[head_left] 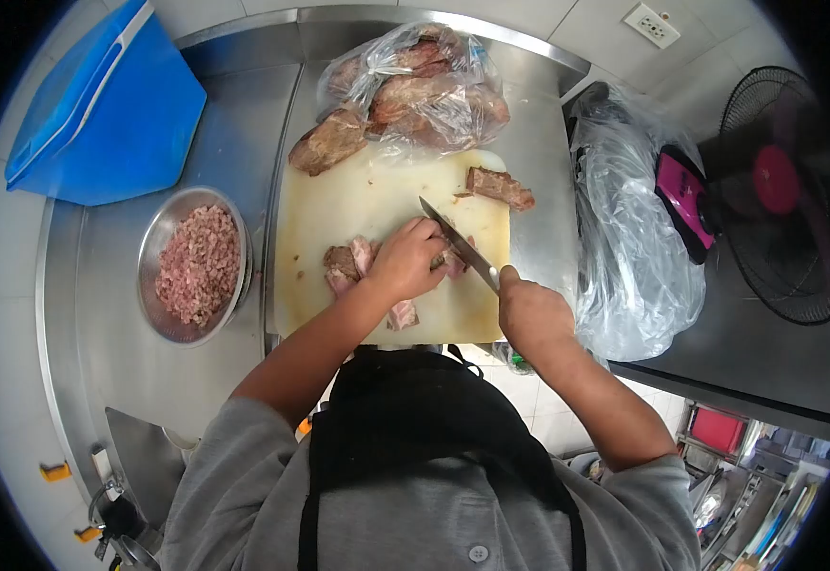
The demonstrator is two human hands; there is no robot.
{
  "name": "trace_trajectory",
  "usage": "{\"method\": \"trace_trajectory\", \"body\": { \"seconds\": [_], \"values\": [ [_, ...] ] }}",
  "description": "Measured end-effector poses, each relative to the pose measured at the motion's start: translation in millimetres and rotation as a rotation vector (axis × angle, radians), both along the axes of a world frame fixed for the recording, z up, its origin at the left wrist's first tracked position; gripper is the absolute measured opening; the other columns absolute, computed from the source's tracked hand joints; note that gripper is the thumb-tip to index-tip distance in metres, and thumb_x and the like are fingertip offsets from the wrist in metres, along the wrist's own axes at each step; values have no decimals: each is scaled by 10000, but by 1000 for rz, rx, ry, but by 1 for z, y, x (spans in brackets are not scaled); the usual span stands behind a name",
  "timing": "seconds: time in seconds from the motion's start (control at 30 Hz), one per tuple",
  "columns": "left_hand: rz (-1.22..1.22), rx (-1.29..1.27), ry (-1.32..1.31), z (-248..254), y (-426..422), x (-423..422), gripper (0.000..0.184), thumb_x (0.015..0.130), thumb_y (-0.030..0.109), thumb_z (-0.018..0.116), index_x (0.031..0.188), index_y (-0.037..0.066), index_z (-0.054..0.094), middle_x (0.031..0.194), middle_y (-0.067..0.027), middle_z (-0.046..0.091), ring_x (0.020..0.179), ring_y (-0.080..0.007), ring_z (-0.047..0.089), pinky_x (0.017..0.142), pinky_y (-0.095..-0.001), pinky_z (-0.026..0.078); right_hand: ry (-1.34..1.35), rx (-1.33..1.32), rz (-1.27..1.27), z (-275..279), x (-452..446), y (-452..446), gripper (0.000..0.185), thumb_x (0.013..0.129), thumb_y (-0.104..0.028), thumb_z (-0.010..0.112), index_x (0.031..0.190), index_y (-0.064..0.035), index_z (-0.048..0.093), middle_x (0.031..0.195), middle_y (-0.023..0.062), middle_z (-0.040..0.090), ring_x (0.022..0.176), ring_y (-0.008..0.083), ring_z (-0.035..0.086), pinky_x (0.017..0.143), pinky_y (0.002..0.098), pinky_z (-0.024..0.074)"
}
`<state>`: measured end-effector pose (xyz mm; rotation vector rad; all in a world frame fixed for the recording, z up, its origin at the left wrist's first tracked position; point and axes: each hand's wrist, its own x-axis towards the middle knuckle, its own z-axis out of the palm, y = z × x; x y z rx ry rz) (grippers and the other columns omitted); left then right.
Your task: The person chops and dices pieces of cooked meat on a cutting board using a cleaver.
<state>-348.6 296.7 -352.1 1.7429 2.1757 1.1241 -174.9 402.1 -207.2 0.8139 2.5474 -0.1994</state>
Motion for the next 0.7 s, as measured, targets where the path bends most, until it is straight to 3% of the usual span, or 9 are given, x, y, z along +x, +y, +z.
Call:
{"method": "trace_trajectory", "body": {
  "seconds": [0.3,0.37,0.47,0.7],
  "values": [
    [-22,9,-70,-1,-1,-1,233,705,131,804,900,33,721,1086,-110,634,1091,-330,597,942,-417,517,66,-1,-4,-41,-3,11,139,944,-82,484,1056,-22,541,862,208,727,811,388,736,711,496,586],
    [-35,7,-66,2,0,-8,223,716,125,799,908,37,725,1092,-112,638,1094,-329,598,945,-413,517,147,-18,24,-34,-5,22,176,987,-190,534,1046,-24,543,829,230,716,786,410,718,722,530,562],
    [-89,17,-30,-5,-7,-16,161,749,112,776,889,46,732,1066,-95,647,1085,-308,605,935,-401,519,69,-27,-45,4,-8,7,166,947,-79,474,1079,-8,545,901,232,729,846,397,732,751,500,576],
    [-36,8,42,-5,3,-6,98,760,98,766,839,50,734,1012,-65,655,1042,-278,618,893,-388,532,21,-54,-13,3,-7,5,187,954,-79,471,1103,-5,556,944,230,732,880,395,734,764,493,582]
  ]
}}
